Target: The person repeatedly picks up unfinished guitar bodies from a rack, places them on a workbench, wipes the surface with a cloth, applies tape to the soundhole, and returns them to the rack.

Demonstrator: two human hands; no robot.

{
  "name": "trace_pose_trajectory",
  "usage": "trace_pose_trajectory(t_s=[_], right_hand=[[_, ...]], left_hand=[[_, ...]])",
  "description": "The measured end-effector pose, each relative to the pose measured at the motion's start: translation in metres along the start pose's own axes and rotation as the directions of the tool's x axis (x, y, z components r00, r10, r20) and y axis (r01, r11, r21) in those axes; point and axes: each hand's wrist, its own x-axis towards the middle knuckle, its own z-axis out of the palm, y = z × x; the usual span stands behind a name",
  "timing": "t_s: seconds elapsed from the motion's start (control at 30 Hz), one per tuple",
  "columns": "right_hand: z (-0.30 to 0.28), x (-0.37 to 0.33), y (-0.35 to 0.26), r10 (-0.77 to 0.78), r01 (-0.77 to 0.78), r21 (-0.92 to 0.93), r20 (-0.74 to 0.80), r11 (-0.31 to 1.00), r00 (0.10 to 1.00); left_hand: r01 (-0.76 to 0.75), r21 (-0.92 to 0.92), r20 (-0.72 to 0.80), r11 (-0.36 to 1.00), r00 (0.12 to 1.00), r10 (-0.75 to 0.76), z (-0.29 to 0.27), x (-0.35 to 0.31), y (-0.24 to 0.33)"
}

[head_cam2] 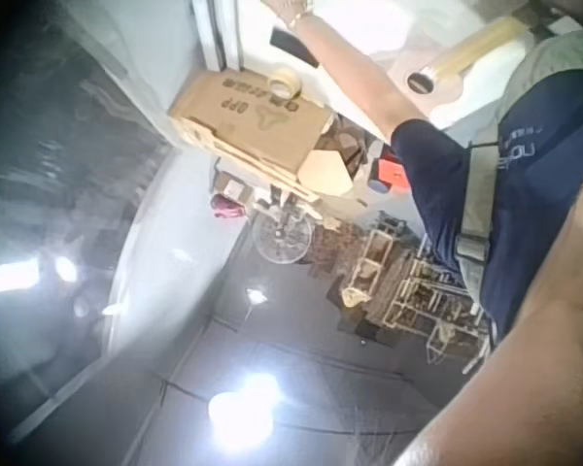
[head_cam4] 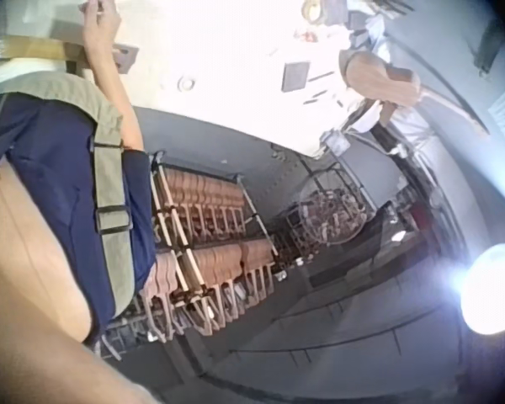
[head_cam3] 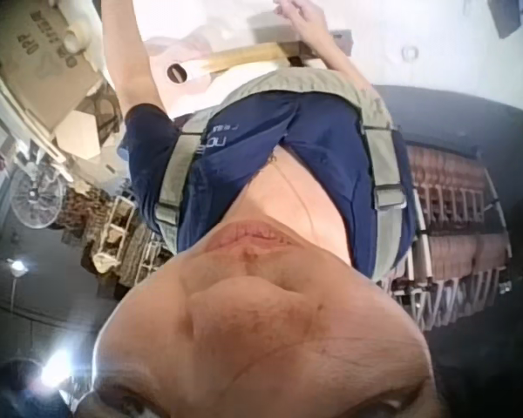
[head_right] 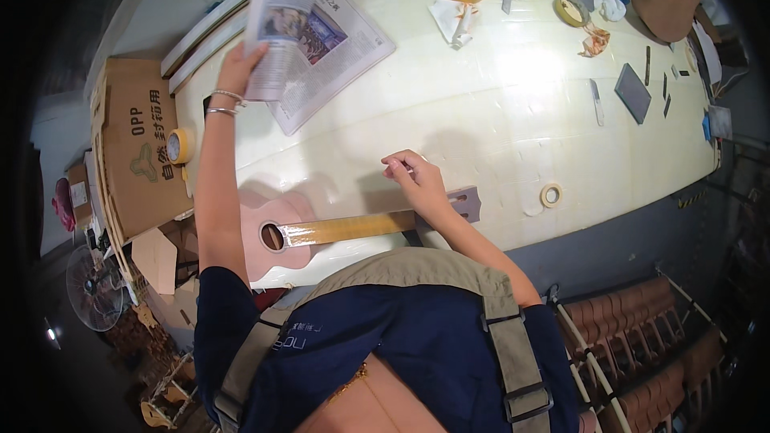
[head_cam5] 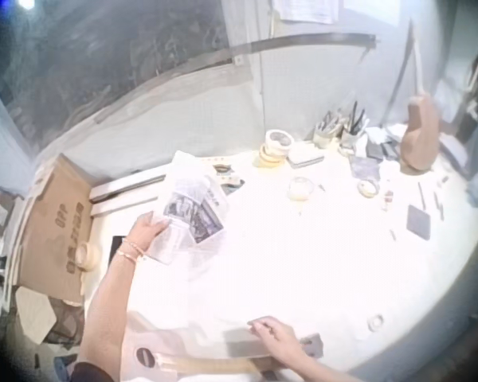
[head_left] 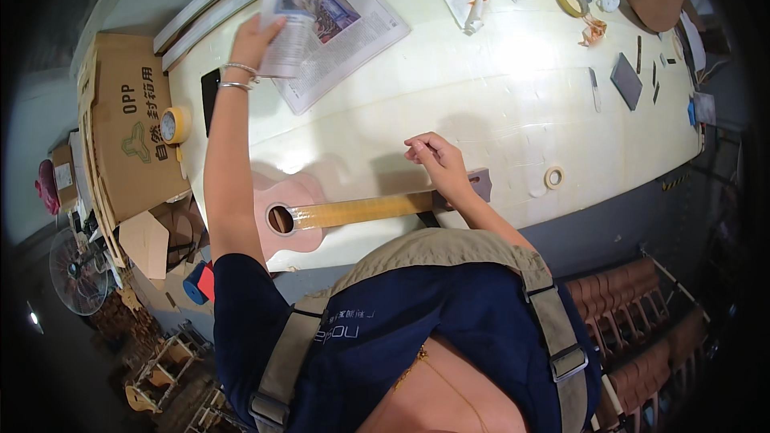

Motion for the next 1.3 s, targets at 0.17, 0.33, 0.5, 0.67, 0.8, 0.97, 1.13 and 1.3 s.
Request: trace_pose_trajectory(t_s=[0.17,0.33,0.5,0.67,0.8,0.97,1.13,1.3], right_hand=[[0.019,0.047,-0.007,0.131,-0.139,0.088,0.092,0.986,0.987],[0.056,0.107,-0.009,-0.337,0.351,-0.585,0.138,0.731,0.931],[0.057,0.165,0.006,-0.464,0.525,-0.846,0.43,0.092,0.774],[0.024,0.16,0.007,-0.476,0.452,-0.887,0.359,0.094,0.803],[0.001,0.154,0.006,-0.512,0.532,-0.753,0.305,0.387,0.803],[-0.007,0.165,0.022,-0.572,0.532,-0.296,-0.064,0.794,0.818],[-0.005,0.162,0.022,-0.653,0.579,-0.382,-0.095,0.721,0.751],[-0.004,0.166,0.033,-0.709,0.606,-0.712,0.217,0.356,0.672]], left_hand=[[0.126,-0.177,-0.007,0.976,0.992,-0.129,-0.094,0.004,0.013],[0.203,0.38,-0.163,0.903,0.975,-0.151,-0.166,0.009,-0.055],[0.352,0.621,-0.324,0.7,0.929,-0.179,-0.131,-0.003,-0.102],[0.384,0.539,-0.258,0.75,0.923,-0.287,-0.11,-0.016,-0.155],[0.18,0.949,-0.282,0.258,0.849,0.446,-0.022,-0.028,-0.084],[-0.188,0.631,-0.18,0.753,0.908,0.377,0.141,-0.056,-0.029],[-0.128,0.599,-0.284,0.79,0.889,0.359,0.164,-0.048,-0.058],[0.19,0.303,-0.336,0.934,0.938,-0.082,0.12,-0.033,-0.059]])
